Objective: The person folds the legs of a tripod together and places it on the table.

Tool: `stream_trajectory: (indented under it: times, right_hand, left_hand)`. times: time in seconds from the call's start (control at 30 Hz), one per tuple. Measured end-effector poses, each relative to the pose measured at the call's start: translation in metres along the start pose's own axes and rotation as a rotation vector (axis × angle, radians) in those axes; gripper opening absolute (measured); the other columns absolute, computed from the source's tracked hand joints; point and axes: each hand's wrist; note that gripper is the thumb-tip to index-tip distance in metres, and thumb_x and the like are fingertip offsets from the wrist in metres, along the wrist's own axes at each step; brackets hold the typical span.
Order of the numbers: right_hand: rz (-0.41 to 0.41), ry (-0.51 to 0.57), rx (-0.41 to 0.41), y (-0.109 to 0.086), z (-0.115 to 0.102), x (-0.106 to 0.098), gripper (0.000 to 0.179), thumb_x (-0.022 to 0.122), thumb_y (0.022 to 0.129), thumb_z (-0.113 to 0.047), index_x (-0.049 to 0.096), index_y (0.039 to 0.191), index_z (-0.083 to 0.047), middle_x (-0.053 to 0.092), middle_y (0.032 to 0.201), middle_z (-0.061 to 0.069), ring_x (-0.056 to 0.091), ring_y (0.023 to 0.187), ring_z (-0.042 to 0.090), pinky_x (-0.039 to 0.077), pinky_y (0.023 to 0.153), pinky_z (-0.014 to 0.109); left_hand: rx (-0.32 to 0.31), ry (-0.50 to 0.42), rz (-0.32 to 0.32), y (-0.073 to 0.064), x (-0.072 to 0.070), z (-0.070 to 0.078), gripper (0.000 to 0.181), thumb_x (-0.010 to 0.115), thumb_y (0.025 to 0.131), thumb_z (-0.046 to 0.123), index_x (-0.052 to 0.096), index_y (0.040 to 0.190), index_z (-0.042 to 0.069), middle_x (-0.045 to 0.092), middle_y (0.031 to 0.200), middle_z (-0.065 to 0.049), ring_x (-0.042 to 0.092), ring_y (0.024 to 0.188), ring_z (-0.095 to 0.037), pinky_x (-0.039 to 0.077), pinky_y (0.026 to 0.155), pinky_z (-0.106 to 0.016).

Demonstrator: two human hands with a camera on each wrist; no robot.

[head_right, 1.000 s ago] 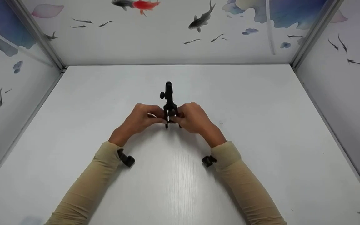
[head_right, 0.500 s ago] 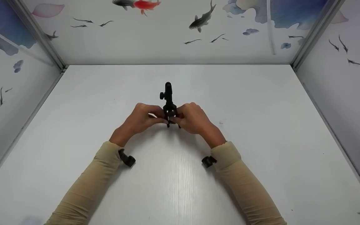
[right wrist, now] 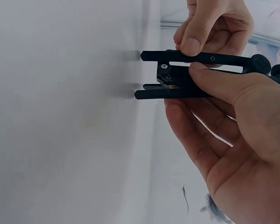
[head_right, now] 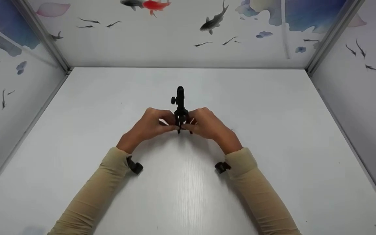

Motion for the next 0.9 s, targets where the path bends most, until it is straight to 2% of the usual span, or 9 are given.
stream_trajectory:
  times: [0.13,0.37,0.57,0.67,0.9]
  right_hand:
    - [-0.057,0.014,-0.002,-0.003,0.003,-0.008,0.023,0.082,0.098,-0.012,0.082,0.121,-0.010,0.084,0.112,0.003,0.081,0.098,0.020,0.067,0.085,0.039]
    - [-0.089,0.040,-0.026,-0.006,0.007,-0.016,0.023,0.081,0.097,-0.007,0.084,0.119,-0.012,0.085,0.111,0.003,0.081,0.105,0.019,0.066,0.093,0.041]
    - [-0.071,0.026,-0.063,-0.006,0.007,-0.014,0.023,0.082,0.096,-0.006,0.085,0.117,-0.013,0.085,0.109,0.002,0.081,0.100,0.016,0.066,0.087,0.032]
    - [-0.073,0.020,-0.066,-0.005,0.006,-0.013,0.023,0.083,0.095,-0.006,0.085,0.116,-0.013,0.085,0.108,0.001,0.081,0.097,0.015,0.065,0.085,0.028]
    - [-0.083,0.020,-0.041,-0.005,0.005,-0.011,0.020,0.083,0.095,-0.008,0.085,0.115,-0.014,0.085,0.105,-0.002,0.080,0.098,0.013,0.064,0.085,0.030]
  left_hand:
    - [0.008,0.004,-0.010,0.001,0.001,0.000,0.011,0.086,0.093,0.010,0.081,0.102,0.006,0.084,0.094,-0.006,0.080,0.085,-0.015,0.065,0.083,-0.037]
    - [-0.023,-0.011,-0.035,0.001,-0.001,0.000,0.011,0.086,0.093,0.010,0.081,0.103,0.008,0.084,0.094,-0.003,0.079,0.085,-0.011,0.064,0.082,-0.031]
    - [-0.034,-0.024,-0.048,0.001,-0.002,0.001,0.013,0.085,0.094,0.009,0.079,0.105,0.007,0.084,0.096,-0.004,0.080,0.087,-0.012,0.064,0.085,-0.032]
    - [-0.060,-0.039,-0.052,0.001,-0.001,0.001,0.018,0.085,0.094,0.012,0.077,0.110,0.007,0.085,0.098,-0.005,0.081,0.089,-0.012,0.065,0.090,-0.035]
    - [-0.125,-0.021,-0.063,0.001,0.000,0.003,0.022,0.084,0.097,0.016,0.078,0.115,0.006,0.085,0.103,-0.006,0.082,0.093,-0.011,0.064,0.090,-0.033]
Point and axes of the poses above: each hand's wrist, its own y-axis towards the middle knuckle, its own x-axis out of the palm, z = x × y
